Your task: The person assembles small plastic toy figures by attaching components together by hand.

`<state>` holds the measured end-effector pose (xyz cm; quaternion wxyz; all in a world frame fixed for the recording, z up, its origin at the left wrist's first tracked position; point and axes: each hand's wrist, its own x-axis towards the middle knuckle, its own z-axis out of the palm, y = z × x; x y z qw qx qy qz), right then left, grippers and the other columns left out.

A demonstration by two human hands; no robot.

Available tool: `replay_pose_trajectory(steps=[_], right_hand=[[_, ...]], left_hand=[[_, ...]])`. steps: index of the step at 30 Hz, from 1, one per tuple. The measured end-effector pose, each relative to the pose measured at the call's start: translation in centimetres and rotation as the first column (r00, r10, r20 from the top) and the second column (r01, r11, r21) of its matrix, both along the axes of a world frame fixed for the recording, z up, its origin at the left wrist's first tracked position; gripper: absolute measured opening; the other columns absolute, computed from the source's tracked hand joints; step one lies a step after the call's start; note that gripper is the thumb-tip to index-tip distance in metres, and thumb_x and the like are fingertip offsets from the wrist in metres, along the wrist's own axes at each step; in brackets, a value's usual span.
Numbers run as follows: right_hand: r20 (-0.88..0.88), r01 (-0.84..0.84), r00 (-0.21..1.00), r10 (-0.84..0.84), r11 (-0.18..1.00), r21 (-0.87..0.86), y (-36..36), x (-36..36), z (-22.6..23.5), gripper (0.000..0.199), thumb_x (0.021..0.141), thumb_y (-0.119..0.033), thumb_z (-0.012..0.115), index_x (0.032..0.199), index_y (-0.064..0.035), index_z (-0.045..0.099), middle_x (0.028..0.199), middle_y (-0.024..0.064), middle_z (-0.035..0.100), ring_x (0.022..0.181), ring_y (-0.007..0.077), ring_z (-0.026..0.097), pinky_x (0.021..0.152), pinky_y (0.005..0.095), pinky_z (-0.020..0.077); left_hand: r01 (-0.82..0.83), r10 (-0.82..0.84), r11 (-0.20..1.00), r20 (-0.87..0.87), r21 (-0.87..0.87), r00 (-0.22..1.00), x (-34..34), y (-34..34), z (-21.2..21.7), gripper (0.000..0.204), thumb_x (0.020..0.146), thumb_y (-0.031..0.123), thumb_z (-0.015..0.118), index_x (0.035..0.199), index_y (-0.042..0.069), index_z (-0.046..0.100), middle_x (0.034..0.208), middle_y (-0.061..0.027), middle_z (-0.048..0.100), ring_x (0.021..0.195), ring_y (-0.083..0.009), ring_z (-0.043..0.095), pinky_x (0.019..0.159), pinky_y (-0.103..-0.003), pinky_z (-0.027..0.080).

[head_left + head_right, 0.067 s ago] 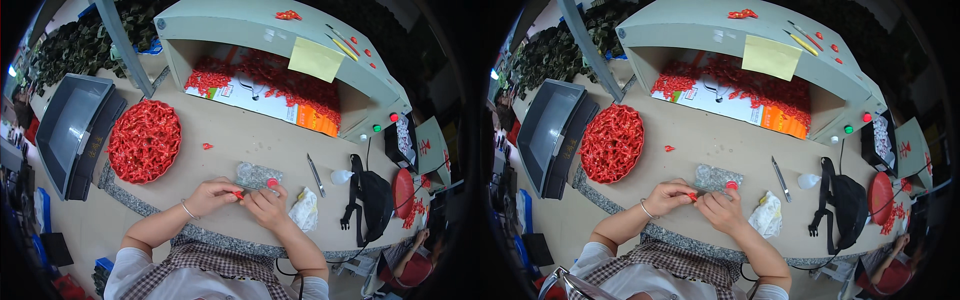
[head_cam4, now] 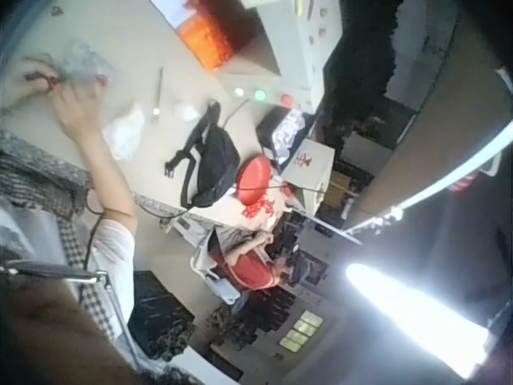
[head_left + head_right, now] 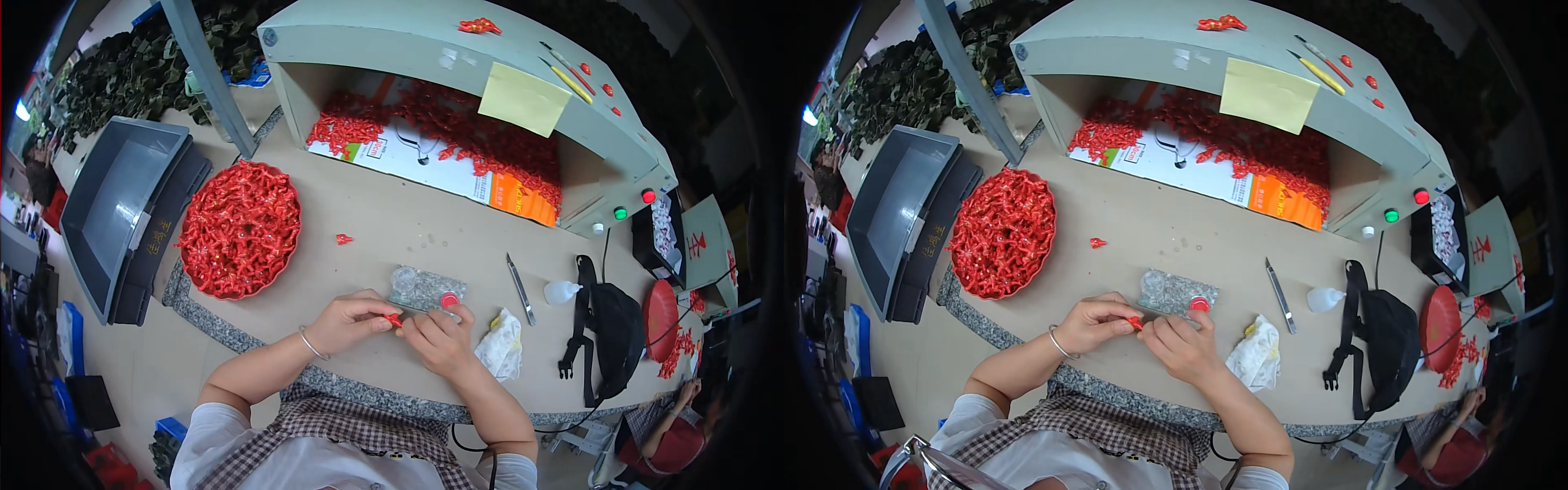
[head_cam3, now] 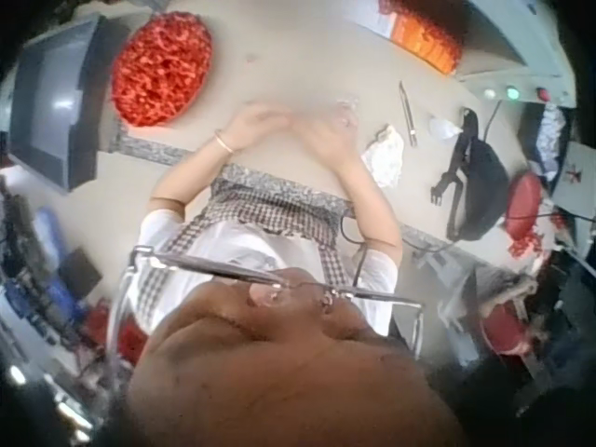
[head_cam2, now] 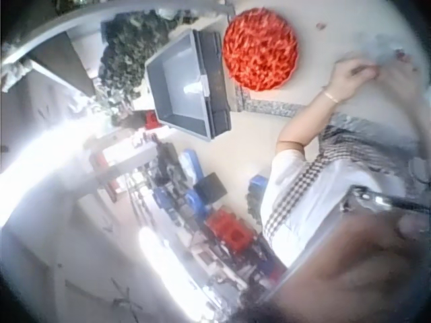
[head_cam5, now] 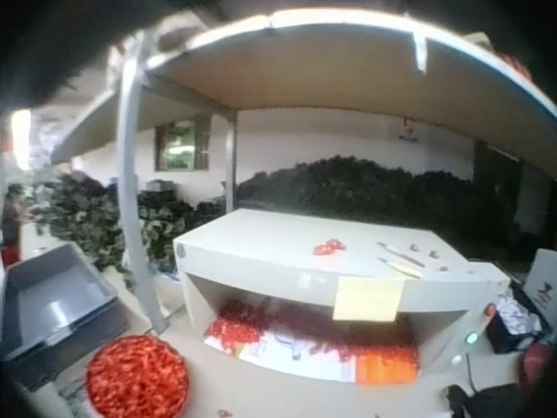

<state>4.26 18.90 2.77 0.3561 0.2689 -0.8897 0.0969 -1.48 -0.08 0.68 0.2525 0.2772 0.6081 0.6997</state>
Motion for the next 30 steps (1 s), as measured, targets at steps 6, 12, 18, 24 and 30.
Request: replay_pose_trajectory(steps=[6,12,18,24,30], right_hand=[[0.014,0.001,1.0,-0.001,1.0,0.002,0.16,-0.09,-0.33,0.016,0.07,-0.026,0.066,0.077,-0.0137,0.057,0.077,-0.0037,0.052,0.073,0.0112,0.047,0.079,0.0352,0.03],[0.002,0.008,1.0,-0.008,1.0,0.015,0.17,-0.13,-0.53,0.016,0.07,-0.026,0.065,0.076,-0.0131,0.057,0.077,-0.0035,0.051,0.074,0.0114,0.047,0.079,0.0357,0.03],[-0.011,0.013,1.0,-0.013,1.0,0.015,0.12,0.0,-0.48,0.015,0.071,-0.025,0.065,0.076,-0.0131,0.058,0.077,-0.0036,0.052,0.075,0.0112,0.047,0.079,0.0358,0.0299],[-0.058,0.019,0.998,-0.018,1.0,0.02,-0.03,-0.23,-0.31,0.011,0.075,-0.024,0.062,0.076,-0.0141,0.057,0.075,-0.004,0.05,0.074,0.0086,0.048,0.076,0.0318,0.0309],[-0.003,0.033,0.999,-0.033,0.998,0.062,-0.1,-0.13,0.06,0.011,0.075,-0.024,0.063,0.076,-0.0138,0.057,0.076,-0.0031,0.051,0.075,0.0096,0.048,0.08,0.0344,0.0293]], left_hand=[[-0.015,0.015,1.0,-0.034,0.011,0.999,-0.04,0.19,0.28,0.025,0.081,0.001,0.058,0.106,0.003,0.06,0.091,-0.0056,0.055,0.081,-0.0109,0.054,0.069,-0.022,0.046],[-0.043,0.036,0.998,-0.156,-0.046,0.987,-0.08,0.19,0.41,0.025,0.08,0.001,0.06,0.105,0.004,0.061,0.089,-0.0055,0.055,0.079,-0.0112,0.055,0.068,-0.022,0.045],[-0.066,0.058,0.997,-0.194,-0.038,0.979,0.03,0.2,0.48,0.025,0.079,0.002,0.061,0.104,0.004,0.062,0.087,-0.0051,0.056,0.078,-0.0114,0.055,0.067,-0.022,0.046],[-0.087,0.075,0.995,-0.241,-0.038,0.968,0.03,0.12,0.5,0.023,0.079,0.002,0.061,0.102,0.004,0.063,0.086,-0.0051,0.056,0.078,-0.0119,0.055,0.067,-0.022,0.046],[-0.121,0.097,0.99,-0.28,-0.07,0.955,-0.22,0.11,0.21,0.022,0.08,0.005,0.06,0.102,0.004,0.062,0.088,-0.0072,0.058,0.081,-0.0166,0.056,0.072,-0.027,0.045]])
